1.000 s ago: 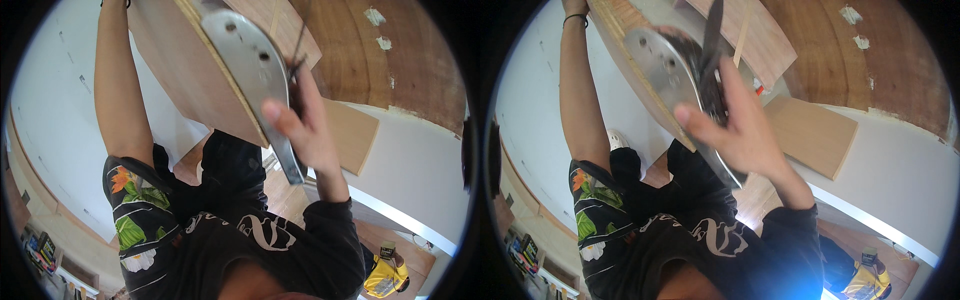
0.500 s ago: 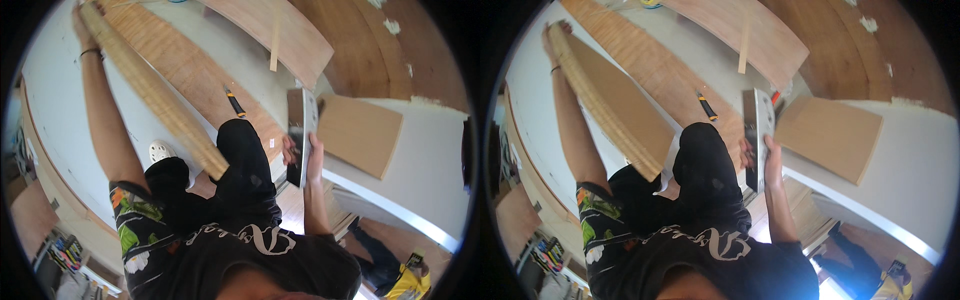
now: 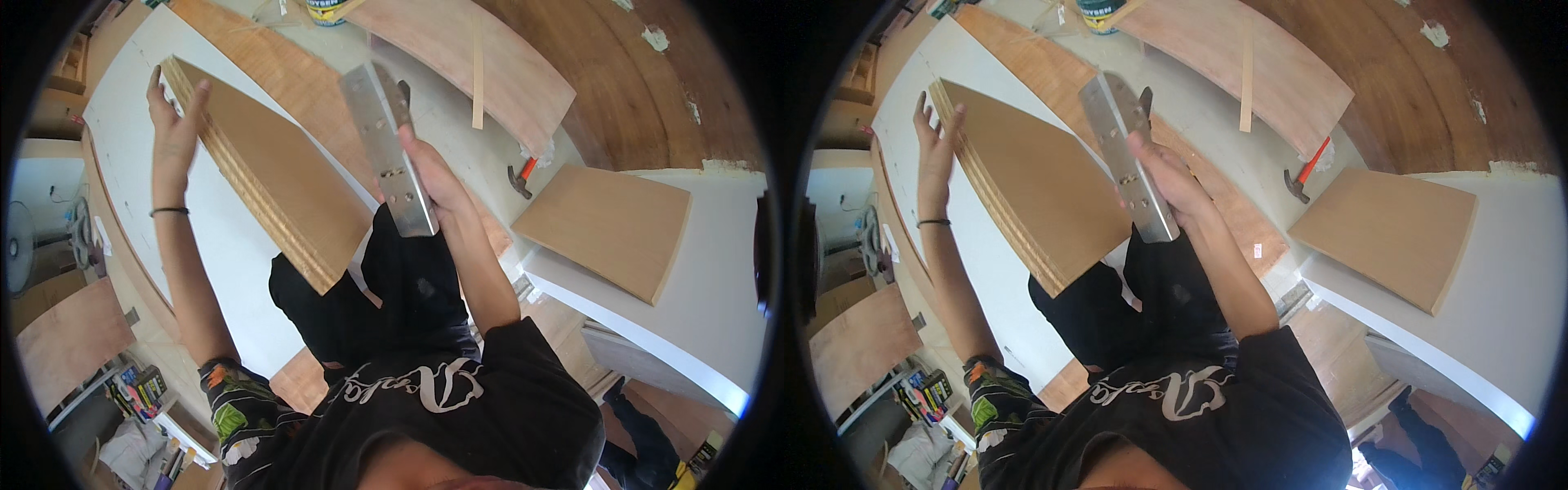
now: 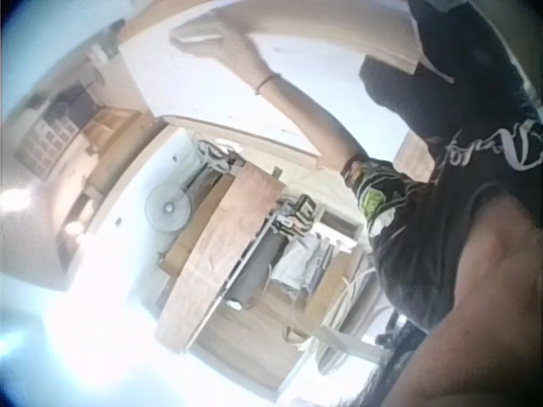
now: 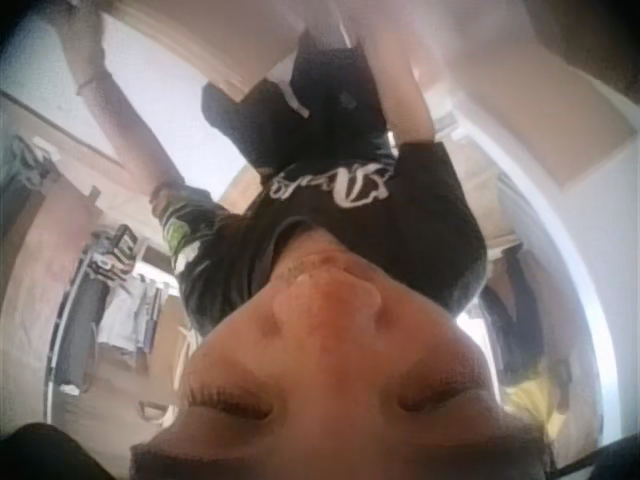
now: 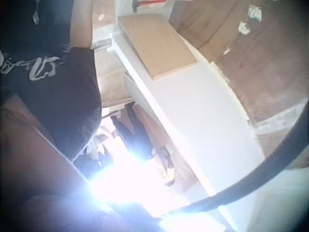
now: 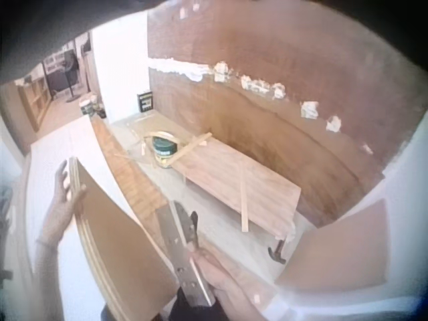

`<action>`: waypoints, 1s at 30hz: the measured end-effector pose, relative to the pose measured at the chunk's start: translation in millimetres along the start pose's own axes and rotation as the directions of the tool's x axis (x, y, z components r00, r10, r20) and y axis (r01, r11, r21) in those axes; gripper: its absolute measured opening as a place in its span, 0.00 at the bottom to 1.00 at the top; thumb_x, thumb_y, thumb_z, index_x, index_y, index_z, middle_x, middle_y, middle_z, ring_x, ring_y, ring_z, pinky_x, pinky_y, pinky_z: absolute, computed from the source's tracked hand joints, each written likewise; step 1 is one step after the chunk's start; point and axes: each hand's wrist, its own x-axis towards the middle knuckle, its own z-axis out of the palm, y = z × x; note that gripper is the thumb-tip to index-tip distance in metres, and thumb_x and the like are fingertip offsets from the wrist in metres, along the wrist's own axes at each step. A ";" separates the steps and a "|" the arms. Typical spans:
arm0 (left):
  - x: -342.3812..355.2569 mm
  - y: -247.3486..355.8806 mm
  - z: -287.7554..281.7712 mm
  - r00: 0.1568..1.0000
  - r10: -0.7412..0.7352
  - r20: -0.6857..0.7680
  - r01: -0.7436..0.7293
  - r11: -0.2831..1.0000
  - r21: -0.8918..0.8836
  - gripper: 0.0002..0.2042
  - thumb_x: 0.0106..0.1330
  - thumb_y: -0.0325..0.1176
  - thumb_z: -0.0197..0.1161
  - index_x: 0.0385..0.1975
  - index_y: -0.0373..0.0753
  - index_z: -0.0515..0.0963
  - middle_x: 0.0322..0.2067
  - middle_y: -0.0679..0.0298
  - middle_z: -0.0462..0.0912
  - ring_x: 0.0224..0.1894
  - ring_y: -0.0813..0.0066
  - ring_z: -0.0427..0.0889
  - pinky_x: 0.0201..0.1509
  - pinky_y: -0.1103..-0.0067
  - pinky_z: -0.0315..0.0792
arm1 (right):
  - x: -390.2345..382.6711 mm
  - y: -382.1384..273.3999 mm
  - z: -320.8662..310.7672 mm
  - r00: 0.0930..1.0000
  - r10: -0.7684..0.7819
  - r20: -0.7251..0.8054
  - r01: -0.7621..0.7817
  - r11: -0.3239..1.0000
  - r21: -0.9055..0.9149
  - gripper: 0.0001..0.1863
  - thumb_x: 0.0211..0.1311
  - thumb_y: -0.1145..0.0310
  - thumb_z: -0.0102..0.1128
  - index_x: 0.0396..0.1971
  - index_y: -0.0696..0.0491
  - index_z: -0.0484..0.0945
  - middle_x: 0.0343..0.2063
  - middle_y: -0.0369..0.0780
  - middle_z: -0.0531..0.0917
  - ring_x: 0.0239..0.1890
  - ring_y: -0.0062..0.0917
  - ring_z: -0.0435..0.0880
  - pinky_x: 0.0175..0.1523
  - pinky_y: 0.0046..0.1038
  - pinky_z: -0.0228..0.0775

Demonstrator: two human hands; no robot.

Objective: The person uses a hand plane to smooth and shape the edge of a curved wooden board. They repeatedly plane the edge, inspect the surface, and then apply a thin wooden strip along the edge, pressing it into place.

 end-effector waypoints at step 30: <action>-54.1 76.4 20.2 0.609 0.298 0.735 0.184 0.848 -0.496 0.37 0.43 0.31 0.83 0.51 0.34 0.63 0.56 0.40 0.80 0.63 0.50 0.79 0.71 0.60 0.71 | -41.2 -18.0 39.8 0.687 -0.710 0.158 0.406 0.195 -0.893 0.08 0.60 0.71 0.68 0.37 0.57 0.84 0.32 0.43 0.82 0.37 0.38 0.86 0.42 0.37 0.78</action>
